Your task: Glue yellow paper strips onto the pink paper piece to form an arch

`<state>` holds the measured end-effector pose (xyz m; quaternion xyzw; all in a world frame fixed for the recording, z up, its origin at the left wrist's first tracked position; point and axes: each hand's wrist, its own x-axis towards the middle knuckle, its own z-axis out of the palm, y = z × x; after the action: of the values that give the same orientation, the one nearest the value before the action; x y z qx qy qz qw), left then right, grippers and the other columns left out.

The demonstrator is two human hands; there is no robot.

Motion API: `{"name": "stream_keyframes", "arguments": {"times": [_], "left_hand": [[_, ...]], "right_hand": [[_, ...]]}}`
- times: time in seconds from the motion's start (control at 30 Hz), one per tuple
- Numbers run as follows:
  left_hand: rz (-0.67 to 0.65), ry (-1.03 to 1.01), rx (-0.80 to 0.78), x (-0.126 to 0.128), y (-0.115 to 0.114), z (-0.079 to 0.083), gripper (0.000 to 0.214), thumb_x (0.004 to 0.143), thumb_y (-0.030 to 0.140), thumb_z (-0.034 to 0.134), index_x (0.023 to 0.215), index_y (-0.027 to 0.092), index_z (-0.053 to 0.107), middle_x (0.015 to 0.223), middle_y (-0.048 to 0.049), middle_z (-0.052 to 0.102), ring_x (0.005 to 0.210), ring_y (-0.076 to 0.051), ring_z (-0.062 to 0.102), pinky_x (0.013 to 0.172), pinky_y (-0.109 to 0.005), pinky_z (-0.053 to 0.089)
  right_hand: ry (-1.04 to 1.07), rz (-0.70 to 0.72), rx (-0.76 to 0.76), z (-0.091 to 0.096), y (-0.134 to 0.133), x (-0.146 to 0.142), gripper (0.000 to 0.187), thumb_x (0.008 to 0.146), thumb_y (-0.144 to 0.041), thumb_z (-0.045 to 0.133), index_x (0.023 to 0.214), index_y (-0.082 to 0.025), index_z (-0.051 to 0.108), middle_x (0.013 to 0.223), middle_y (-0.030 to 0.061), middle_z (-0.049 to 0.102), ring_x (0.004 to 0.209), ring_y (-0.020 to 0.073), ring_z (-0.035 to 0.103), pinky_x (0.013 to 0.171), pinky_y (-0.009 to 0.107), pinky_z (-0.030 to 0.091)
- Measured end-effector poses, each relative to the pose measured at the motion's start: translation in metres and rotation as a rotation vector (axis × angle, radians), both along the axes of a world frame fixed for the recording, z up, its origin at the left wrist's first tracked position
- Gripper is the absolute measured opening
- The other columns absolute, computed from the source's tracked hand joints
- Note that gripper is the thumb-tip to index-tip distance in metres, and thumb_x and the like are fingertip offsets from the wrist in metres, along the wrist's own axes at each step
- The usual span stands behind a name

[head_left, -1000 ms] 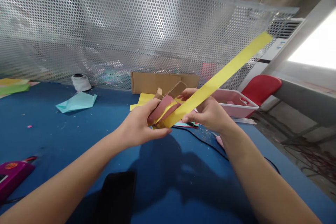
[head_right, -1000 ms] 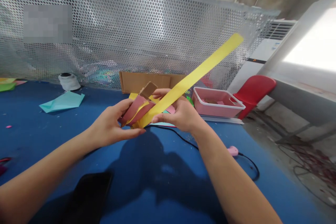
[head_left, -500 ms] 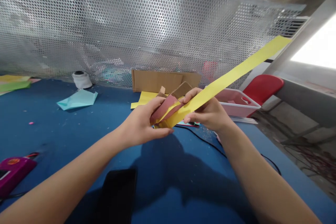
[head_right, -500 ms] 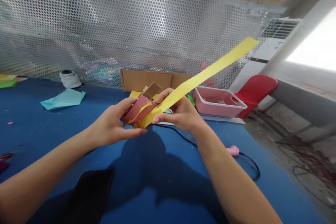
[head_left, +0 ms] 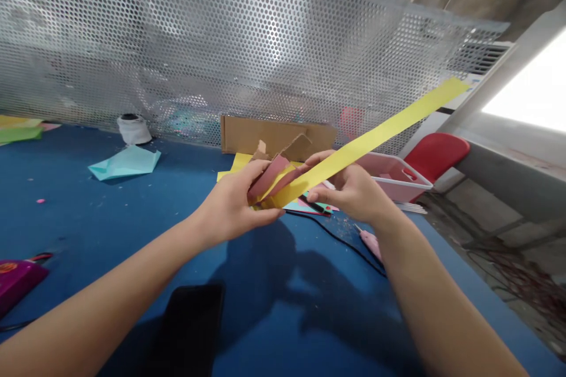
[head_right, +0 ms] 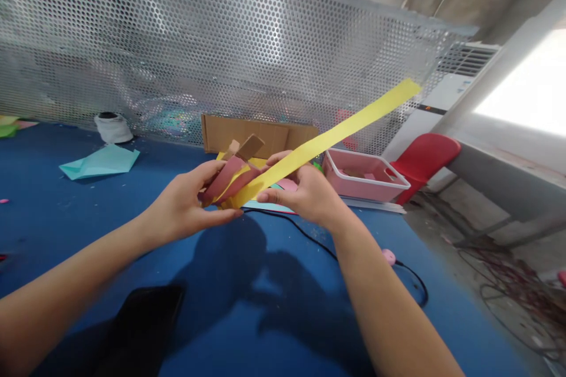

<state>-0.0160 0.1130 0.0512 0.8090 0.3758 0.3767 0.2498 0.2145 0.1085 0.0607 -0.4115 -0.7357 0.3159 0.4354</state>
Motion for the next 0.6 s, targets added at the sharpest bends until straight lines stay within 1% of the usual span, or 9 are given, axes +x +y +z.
{"name": "stream_keyframes", "arguments": {"times": [0.07, 0.13, 0.27, 0.3, 0.4, 0.43, 0.5, 0.53, 0.6], "left_hand": [[0.054, 0.039, 0.02, -0.003, 0.003, 0.002, 0.05, 0.069, 0.037, 0.076, 0.114, 0.021, 0.059, 0.094, -0.0005, 0.066, 0.08, -0.019, 0.061, 0.067, -0.025, 0.044], [0.117, 0.078, 0.055, -0.007, 0.006, 0.003, 0.052, 0.068, 0.039, 0.077, 0.113, 0.02, 0.06, 0.089, 0.0005, 0.065, 0.076, -0.018, 0.059, 0.065, -0.025, 0.041], [0.193, 0.125, 0.117, -0.011, 0.012, 0.005, 0.053, 0.067, 0.044, 0.076, 0.111, 0.018, 0.06, 0.087, 0.0008, 0.063, 0.07, -0.016, 0.056, 0.061, -0.024, 0.039], [0.208, 0.139, 0.125, -0.011, 0.012, 0.005, 0.052, 0.067, 0.043, 0.076, 0.111, 0.018, 0.06, 0.087, 0.0007, 0.063, 0.07, -0.016, 0.055, 0.061, -0.024, 0.038], [0.224, 0.185, 0.124, -0.009, 0.011, 0.007, 0.052, 0.067, 0.041, 0.075, 0.112, 0.018, 0.059, 0.089, 0.0008, 0.064, 0.071, -0.016, 0.056, 0.062, -0.024, 0.039], [0.221, 0.197, 0.117, -0.008, 0.011, 0.008, 0.053, 0.067, 0.04, 0.075, 0.112, 0.019, 0.058, 0.09, 0.0009, 0.064, 0.072, -0.016, 0.056, 0.062, -0.024, 0.04], [0.216, 0.215, 0.109, -0.007, 0.009, 0.008, 0.053, 0.068, 0.041, 0.075, 0.113, 0.019, 0.058, 0.091, 0.0009, 0.064, 0.073, -0.016, 0.057, 0.063, -0.025, 0.041], [0.219, 0.227, 0.108, -0.007, 0.009, 0.008, 0.053, 0.068, 0.041, 0.074, 0.112, 0.018, 0.058, 0.09, 0.0008, 0.064, 0.073, -0.016, 0.057, 0.063, -0.025, 0.041], [0.235, 0.245, 0.114, -0.006, 0.008, 0.008, 0.052, 0.068, 0.041, 0.074, 0.111, 0.018, 0.058, 0.088, 0.0007, 0.064, 0.071, -0.016, 0.057, 0.062, -0.025, 0.041]], "right_hand": [[-0.156, -0.071, -0.049, 0.002, -0.005, 0.013, 0.053, 0.07, -0.047, 0.077, 0.113, -0.022, 0.057, 0.115, 0.0075, 0.066, 0.109, 0.0228, 0.062, 0.095, 0.039, 0.049], [-0.35, -0.171, -0.083, 0.001, -0.013, 0.032, 0.044, 0.078, -0.051, 0.068, 0.111, -0.022, 0.06, 0.118, 0.0086, 0.065, 0.108, 0.0238, 0.062, 0.095, 0.041, 0.049], [-0.784, -0.282, -0.144, -0.013, -0.033, 0.094, 0.025, 0.086, -0.043, 0.053, 0.096, -0.023, 0.064, 0.105, 0.0085, 0.071, 0.094, 0.0256, 0.066, 0.085, 0.043, 0.052], [-0.896, -0.296, -0.17, -0.019, -0.039, 0.112, 0.022, 0.083, -0.037, 0.052, 0.093, -0.022, 0.065, 0.102, 0.0093, 0.072, 0.091, 0.0271, 0.068, 0.081, 0.044, 0.054], [-0.969, -0.31, -0.209, -0.04, -0.058, 0.158, 0.026, 0.063, -0.021, 0.061, 0.087, -0.019, 0.071, 0.095, 0.0139, 0.075, 0.087, 0.0349, 0.07, 0.073, 0.044, 0.056], [-0.974, -0.298, -0.175, -0.048, -0.064, 0.167, 0.027, 0.06, -0.019, 0.061, 0.086, -0.02, 0.072, 0.091, 0.0125, 0.075, 0.08, 0.0339, 0.071, 0.067, 0.041, 0.057], [-0.942, -0.22, 0.015, -0.063, -0.072, 0.175, 0.028, 0.065, -0.018, 0.059, 0.09, -0.022, 0.072, 0.086, 0.0075, 0.076, 0.07, 0.0268, 0.072, 0.057, 0.032, 0.056], [-0.922, -0.194, 0.086, -0.07, -0.074, 0.175, 0.028, 0.067, -0.016, 0.059, 0.09, -0.024, 0.072, 0.083, 0.0042, 0.076, 0.066, 0.0227, 0.071, 0.054, 0.028, 0.055], [-0.876, -0.213, 0.213, -0.08, -0.075, 0.17, 0.021, 0.069, -0.016, 0.061, 0.083, -0.028, 0.07, 0.073, -0.0015, 0.073, 0.057, 0.0163, 0.067, 0.048, 0.022, 0.053]]}}
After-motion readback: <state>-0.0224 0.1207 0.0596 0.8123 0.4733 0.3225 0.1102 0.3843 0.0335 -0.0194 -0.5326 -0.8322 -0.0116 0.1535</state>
